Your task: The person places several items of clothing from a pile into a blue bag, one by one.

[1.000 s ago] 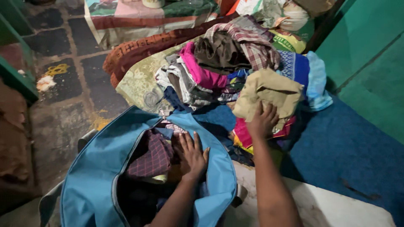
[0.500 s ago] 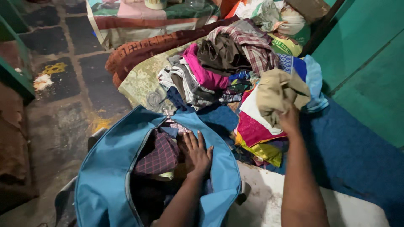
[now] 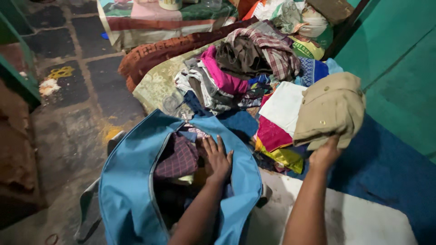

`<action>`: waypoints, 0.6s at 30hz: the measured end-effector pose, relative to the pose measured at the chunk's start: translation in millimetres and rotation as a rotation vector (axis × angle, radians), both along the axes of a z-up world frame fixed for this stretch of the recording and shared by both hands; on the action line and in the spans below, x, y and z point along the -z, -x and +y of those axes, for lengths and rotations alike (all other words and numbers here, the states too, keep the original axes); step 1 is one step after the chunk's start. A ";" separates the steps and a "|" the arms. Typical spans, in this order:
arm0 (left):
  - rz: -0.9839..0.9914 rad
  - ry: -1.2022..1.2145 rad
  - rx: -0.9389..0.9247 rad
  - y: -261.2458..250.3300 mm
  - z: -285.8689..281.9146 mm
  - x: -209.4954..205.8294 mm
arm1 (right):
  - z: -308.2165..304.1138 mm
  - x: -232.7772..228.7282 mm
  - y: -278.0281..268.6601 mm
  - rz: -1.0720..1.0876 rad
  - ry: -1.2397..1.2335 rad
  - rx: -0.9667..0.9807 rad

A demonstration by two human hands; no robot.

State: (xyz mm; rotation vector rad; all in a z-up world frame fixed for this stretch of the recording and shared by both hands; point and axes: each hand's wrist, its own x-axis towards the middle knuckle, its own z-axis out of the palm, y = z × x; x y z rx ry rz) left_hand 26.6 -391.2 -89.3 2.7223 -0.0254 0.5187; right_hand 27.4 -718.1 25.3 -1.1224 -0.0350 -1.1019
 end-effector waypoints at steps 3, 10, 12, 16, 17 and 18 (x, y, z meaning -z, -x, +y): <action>-0.051 0.046 0.008 -12.8 -0.7 18.4 | 56.2 -17.6 42.7 -0.071 -0.068 0.035; 0.316 0.148 0.338 -68.6 55.9 -0.1 | 130.5 -38.8 108.4 -0.057 -0.395 -0.046; 0.241 0.010 0.328 -86.4 85.9 -22.5 | 139.3 -48.2 116.1 -0.060 -0.382 -0.041; -0.106 -0.027 0.147 -101.9 143.2 -75.4 | 151.5 -70.1 123.7 -0.126 -0.304 -0.023; -0.125 -0.066 0.125 -103.2 159.3 -86.6 | 153.4 -72.1 126.1 -0.126 -0.303 -0.030; -0.143 -0.104 0.102 -105.8 175.1 -97.9 | 154.4 -73.2 128.6 -0.123 -0.299 -0.038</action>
